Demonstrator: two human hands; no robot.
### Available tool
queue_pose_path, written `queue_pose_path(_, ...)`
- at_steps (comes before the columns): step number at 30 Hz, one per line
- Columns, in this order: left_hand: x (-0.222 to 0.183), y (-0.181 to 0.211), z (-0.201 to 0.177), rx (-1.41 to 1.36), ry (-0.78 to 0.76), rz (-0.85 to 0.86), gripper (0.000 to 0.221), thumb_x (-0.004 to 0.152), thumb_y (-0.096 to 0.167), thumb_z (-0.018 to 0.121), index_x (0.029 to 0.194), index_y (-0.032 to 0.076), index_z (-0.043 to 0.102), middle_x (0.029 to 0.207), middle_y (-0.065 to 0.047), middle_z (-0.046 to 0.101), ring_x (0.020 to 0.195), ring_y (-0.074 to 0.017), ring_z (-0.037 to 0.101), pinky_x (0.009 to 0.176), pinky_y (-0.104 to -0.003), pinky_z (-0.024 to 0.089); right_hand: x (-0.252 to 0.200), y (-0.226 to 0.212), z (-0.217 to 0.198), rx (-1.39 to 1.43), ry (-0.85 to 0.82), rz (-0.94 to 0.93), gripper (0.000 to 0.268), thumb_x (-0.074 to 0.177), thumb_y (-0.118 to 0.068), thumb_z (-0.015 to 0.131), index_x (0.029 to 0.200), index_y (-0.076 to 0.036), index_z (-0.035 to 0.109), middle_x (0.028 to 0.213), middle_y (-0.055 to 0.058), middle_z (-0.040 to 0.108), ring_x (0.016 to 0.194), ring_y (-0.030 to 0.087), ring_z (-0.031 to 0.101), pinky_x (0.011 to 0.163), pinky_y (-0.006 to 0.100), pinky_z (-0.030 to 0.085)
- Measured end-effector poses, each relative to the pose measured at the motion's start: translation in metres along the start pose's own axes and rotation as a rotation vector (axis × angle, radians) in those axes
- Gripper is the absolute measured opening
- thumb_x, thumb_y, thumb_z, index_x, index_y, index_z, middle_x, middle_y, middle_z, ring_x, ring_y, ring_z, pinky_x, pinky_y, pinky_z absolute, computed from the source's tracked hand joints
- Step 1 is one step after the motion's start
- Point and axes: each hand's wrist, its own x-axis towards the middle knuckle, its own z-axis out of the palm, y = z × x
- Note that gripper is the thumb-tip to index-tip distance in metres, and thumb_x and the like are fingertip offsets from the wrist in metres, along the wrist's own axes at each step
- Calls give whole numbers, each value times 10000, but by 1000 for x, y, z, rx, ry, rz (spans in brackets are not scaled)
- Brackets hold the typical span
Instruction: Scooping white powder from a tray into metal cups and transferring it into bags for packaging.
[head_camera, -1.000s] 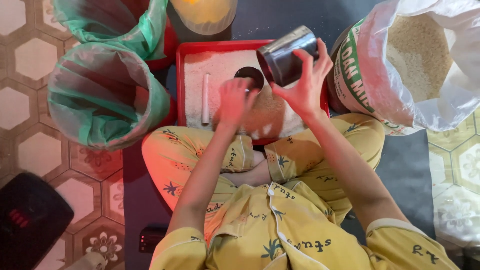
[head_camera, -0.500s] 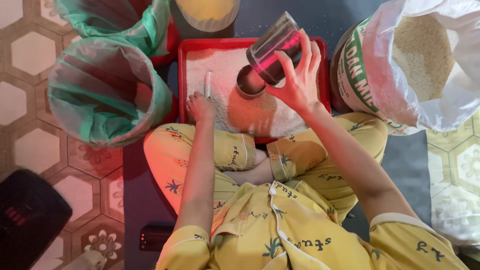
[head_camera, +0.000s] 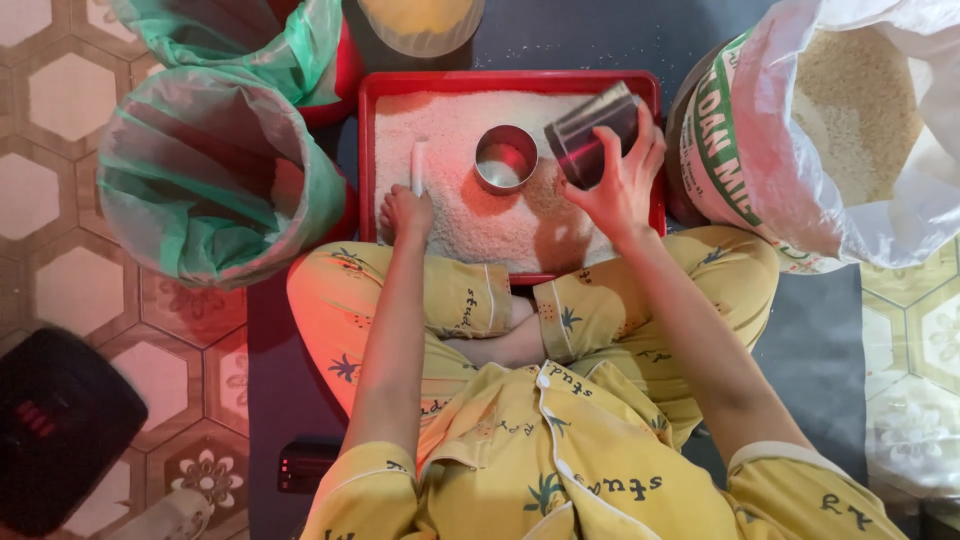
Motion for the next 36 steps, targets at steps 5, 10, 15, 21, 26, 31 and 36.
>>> queue_pose_path(5,-20,6,-5,-86,-51,-62,439,941,324,633,1255,56,483,1251,-221,586,1183,-455,599,1040,-573,436,-12,19,29,-121,-152,162,890,546,-329,897,1333,-170,513,1488,260,291,1281,462,352,1049,660,385)
queue_pose_path(10,-54,25,-36,-159,-33,-9,438,934,310,666,1271,75,514,1277,-170,503,1172,-486,607,1074,-600,419,-13,24,25,-108,-248,243,885,561,-338,865,1348,-163,500,1501,266,248,1295,467,315,1060,670,372)
queue_pose_path(15,-96,57,-62,-468,129,286,445,928,217,729,1292,47,537,1222,-213,523,1200,-515,595,1029,-612,500,-17,30,27,-135,-238,251,882,589,-383,866,1350,-202,459,1501,245,229,1286,462,320,1034,629,394)
queue_pose_path(21,-102,118,-85,-299,415,666,469,857,212,814,1286,144,636,1078,-116,626,1071,-373,651,866,-569,565,-20,32,30,-155,-239,246,871,608,-378,878,1354,-189,471,1503,262,231,1290,465,317,1034,622,390)
queue_pose_path(26,-49,141,-38,87,401,825,440,828,305,833,1232,336,658,1072,42,595,1063,-226,571,909,-441,485,-27,33,30,-128,-223,254,895,617,-355,919,1366,-191,458,1511,269,205,1287,486,314,1010,637,401)
queue_pose_path(31,-72,140,-39,232,223,954,402,824,299,824,1182,369,655,1085,88,572,1118,-201,502,985,-449,417,-41,44,33,-111,-212,298,921,621,-384,925,1385,-203,444,1531,270,186,1302,497,307,992,654,418)
queue_pose_path(36,-127,109,-68,140,207,986,406,890,306,785,1263,386,644,1134,80,577,1174,-187,486,1046,-492,373,-49,51,29,-50,-261,371,949,684,-439,933,1437,-224,396,1548,284,132,1340,520,269,1023,694,402)
